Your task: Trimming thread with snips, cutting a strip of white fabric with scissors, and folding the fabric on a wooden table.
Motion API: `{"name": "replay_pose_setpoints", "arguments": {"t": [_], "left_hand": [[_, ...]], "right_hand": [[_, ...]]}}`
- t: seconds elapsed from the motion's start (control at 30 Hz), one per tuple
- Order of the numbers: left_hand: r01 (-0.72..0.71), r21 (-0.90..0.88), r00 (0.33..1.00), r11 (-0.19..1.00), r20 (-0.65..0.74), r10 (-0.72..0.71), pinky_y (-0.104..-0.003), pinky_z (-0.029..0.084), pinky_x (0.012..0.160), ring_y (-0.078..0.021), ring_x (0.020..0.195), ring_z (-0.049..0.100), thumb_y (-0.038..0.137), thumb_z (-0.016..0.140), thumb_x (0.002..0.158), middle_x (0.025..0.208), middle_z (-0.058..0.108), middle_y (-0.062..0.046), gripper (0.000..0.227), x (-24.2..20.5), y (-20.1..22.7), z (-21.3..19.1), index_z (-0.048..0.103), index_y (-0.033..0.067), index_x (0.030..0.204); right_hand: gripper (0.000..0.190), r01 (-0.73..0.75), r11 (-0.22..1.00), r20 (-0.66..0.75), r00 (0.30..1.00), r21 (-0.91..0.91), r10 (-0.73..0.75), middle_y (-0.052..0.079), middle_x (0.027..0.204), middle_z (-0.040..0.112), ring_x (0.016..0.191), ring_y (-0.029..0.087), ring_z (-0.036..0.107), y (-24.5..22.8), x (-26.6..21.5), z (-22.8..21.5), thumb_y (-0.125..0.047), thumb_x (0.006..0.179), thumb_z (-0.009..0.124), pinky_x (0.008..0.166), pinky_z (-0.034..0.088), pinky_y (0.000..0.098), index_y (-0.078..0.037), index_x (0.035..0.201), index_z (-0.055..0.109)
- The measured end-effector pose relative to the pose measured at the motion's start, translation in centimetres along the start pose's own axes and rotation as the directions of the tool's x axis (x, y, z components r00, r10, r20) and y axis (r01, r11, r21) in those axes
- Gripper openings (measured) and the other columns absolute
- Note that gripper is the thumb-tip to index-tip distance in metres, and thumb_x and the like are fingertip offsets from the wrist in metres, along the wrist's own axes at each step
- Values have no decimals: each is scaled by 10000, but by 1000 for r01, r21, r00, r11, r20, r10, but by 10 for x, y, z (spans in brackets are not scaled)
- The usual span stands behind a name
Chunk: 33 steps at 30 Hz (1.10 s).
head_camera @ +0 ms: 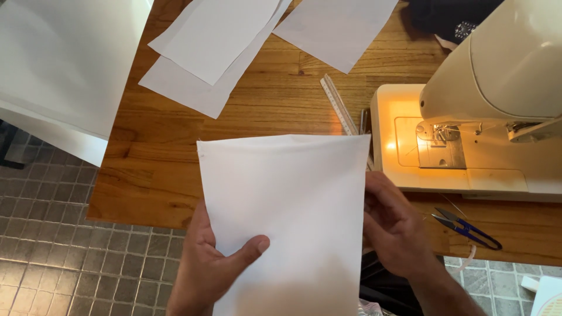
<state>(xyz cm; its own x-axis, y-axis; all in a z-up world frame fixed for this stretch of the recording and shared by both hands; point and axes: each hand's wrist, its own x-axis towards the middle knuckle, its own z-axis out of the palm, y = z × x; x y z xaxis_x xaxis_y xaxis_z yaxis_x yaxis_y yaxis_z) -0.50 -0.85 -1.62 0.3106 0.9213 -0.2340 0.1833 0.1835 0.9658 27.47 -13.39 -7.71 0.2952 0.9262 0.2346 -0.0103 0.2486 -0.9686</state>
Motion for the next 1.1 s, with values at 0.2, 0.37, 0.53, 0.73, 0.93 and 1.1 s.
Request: {"name": "replay_pose_setpoints", "arguments": {"t": [0.2,0.37,0.53,0.73,0.93,1.1], "left_hand": [[-92,76,987,993,-124,101,-377,729,1026,-190,1240,840,132,1052,664,1399,854,-79,964,6,-29,-18,682,77,1553],[-228,466,925,855,-171,339,-401,744,900,-221,1104,903,398,1063,687,1219,921,-92,807,-2,-58,-31,793,91,1383],[-279,545,888,791,-167,429,-358,717,929,-200,1137,902,418,1068,693,1179,938,-77,646,-11,-74,-28,902,97,1229],[-266,601,897,753,-131,421,-320,692,711,-102,908,926,465,1039,725,916,970,8,375,-16,-95,-37,979,219,1001],[-367,678,859,637,-14,511,-392,467,489,-214,547,362,448,996,795,562,481,-42,314,-14,-108,-46,765,236,784],[-538,601,778,591,84,623,-312,574,591,-179,553,519,303,975,863,720,740,-5,248,-14,-104,-48,923,287,1105]], "right_hand": [[460,-4,789,-215,963,-614,-162,168,1301,718,1116,221,751,-60,-4,-7,63,1040,717,1037,676,311,67,1500,704],[736,48,451,21,998,-891,-64,95,1439,676,1164,171,797,-90,-7,-32,-239,857,882,1203,577,365,-43,1551,734],[776,-33,431,-26,999,-902,23,57,1486,693,1356,190,727,-91,-7,-29,-304,828,886,1235,497,380,-126,1567,731],[777,-21,444,11,997,-896,70,3,1480,694,1223,140,764,-98,-6,-31,-331,843,889,1159,532,358,-168,1583,717],[746,55,425,90,994,-903,62,15,1470,685,1181,160,772,-102,-4,-32,-341,898,848,1123,564,374,-143,1598,683],[738,47,411,100,989,-910,108,-12,1468,688,1063,138,807,-102,-5,-34,-381,927,830,1010,619,378,-152,1611,672]]}}
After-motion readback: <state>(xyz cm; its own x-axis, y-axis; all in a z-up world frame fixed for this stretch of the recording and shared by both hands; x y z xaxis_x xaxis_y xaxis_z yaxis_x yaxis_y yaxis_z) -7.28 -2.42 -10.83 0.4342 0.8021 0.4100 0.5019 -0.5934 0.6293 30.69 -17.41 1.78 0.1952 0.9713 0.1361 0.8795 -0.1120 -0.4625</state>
